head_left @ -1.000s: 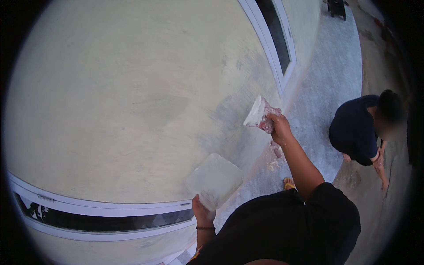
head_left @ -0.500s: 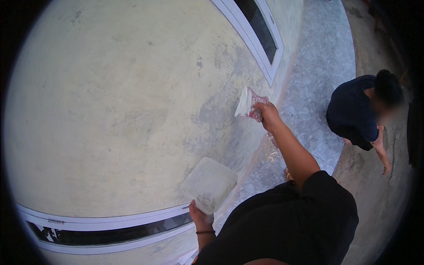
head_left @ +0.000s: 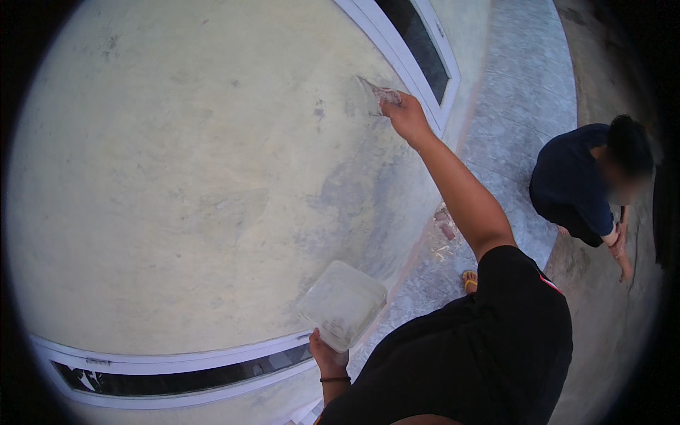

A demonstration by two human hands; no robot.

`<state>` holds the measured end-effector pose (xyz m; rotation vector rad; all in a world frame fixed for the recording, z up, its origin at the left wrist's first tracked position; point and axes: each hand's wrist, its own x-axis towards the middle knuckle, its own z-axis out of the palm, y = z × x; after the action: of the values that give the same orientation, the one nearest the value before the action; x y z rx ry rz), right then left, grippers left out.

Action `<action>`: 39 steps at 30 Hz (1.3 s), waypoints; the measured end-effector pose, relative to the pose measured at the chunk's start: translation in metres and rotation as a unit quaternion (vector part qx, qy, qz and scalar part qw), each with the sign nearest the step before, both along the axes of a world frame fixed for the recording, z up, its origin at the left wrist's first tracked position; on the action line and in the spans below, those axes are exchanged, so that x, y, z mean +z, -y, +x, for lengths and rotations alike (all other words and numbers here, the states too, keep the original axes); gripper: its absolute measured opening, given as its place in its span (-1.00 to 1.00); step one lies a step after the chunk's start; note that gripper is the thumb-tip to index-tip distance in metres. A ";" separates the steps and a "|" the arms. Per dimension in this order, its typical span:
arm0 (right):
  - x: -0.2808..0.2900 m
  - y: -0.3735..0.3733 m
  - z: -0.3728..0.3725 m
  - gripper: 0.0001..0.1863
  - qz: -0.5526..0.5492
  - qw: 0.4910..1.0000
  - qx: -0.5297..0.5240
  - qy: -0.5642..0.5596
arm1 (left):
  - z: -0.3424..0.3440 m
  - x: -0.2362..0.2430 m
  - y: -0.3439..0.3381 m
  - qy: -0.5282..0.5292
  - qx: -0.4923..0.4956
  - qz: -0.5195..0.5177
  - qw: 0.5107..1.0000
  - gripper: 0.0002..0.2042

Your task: The person applies white plaster to a wall using a trowel and a small container. They repeatedly scoop plaster and smooth it onto the wall surface, occasionally mixing the plaster in the container.

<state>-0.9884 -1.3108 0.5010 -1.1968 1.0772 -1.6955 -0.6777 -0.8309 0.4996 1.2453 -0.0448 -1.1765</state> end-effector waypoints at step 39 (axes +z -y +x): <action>-0.084 -0.152 0.029 -0.44 0.270 0.926 0.231 0.132 | 0.008 -0.005 -0.006 0.018 0.070 -0.045 0.996 -0.60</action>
<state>-0.9591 -1.1585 0.4167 -0.7591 0.9188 -1.0587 -0.6701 -0.8249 0.4946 1.1708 -0.0374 -1.0209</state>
